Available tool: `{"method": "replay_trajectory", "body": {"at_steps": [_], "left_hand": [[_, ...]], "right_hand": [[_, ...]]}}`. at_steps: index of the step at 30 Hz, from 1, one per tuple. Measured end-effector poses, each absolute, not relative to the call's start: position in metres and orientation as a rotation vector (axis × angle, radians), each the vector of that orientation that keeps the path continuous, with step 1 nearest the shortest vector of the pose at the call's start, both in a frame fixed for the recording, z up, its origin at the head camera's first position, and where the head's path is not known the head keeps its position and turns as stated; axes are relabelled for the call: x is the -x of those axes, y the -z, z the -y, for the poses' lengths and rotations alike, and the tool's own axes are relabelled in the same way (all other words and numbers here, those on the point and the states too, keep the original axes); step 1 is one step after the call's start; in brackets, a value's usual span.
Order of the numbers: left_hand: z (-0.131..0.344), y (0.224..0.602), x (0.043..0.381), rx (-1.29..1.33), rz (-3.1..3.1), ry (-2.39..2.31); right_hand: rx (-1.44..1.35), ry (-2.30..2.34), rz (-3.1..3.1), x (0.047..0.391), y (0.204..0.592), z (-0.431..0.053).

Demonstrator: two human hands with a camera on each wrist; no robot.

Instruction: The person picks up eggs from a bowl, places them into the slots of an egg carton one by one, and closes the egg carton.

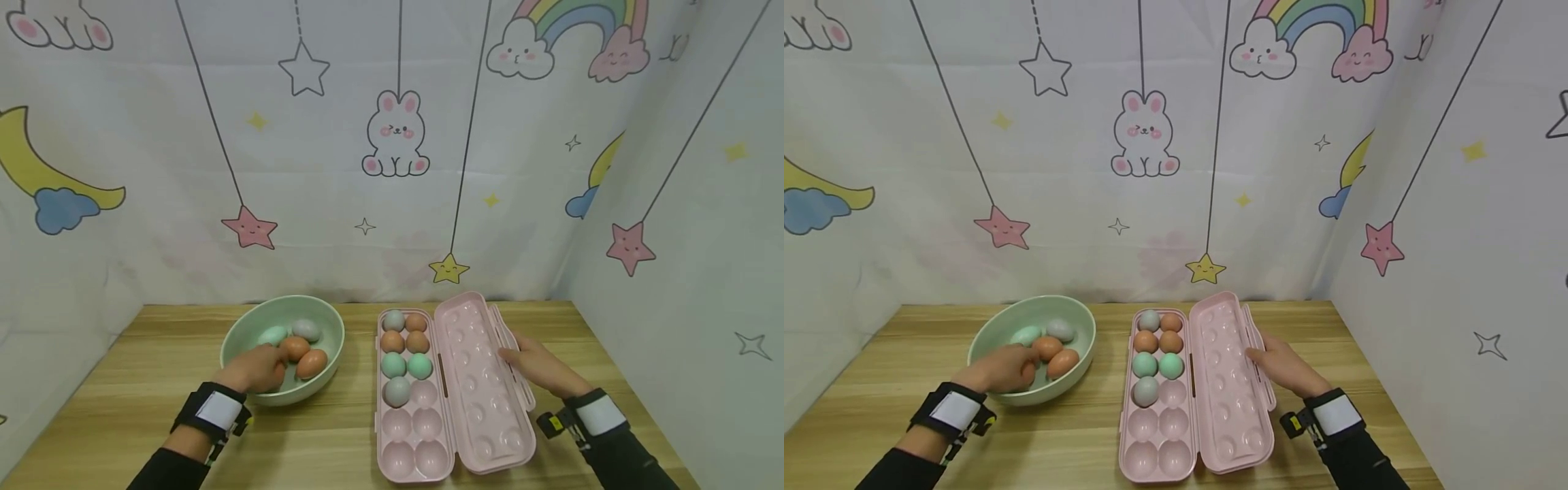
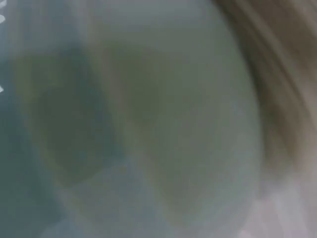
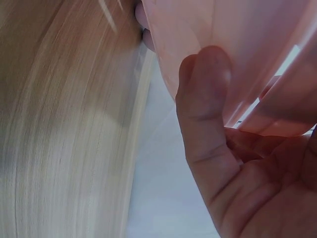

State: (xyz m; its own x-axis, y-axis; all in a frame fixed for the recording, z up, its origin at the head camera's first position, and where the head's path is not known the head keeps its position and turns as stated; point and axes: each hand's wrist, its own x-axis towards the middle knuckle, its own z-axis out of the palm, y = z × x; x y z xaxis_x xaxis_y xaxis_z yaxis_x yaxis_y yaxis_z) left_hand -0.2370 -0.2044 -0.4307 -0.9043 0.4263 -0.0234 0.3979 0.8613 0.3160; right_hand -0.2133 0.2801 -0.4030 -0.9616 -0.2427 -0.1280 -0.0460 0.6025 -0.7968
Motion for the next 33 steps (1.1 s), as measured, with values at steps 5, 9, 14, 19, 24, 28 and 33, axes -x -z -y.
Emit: {"method": "replay_trajectory", "body": {"at_steps": [5, 9, 14, 19, 24, 28, 33], "left_hand": [[0.205, 0.434, 0.239, -0.73, -2.945, -0.5], [0.205, 0.432, 0.237, -0.719, -2.977, -0.49], [0.205, 0.428, 0.233, -0.642, -2.984, -0.491], [0.204, 0.423, 0.232, -0.619, -2.982, -0.469], [0.201, 0.419, 0.233, -0.615, -3.01, -0.514], [0.199, 0.415, 0.233, -0.634, -3.038, -0.573], [0.196, 0.412, 0.235, -0.665, -3.069, -0.696]], "right_hand": [[0.242, 1.273, -2.613, 0.215, 0.404, -0.28], [0.253, 1.254, -2.625, 0.214, 0.402, -0.279], [0.233, 1.26, -2.631, 0.215, 0.403, -0.278], [0.255, 1.264, -2.633, 0.214, 0.405, -0.279], [0.275, 1.278, -2.62, 0.213, 0.406, -0.28], [0.285, 1.294, -2.604, 0.213, 0.406, -0.28], [0.282, 1.297, -2.607, 0.214, 0.405, -0.28]]}}
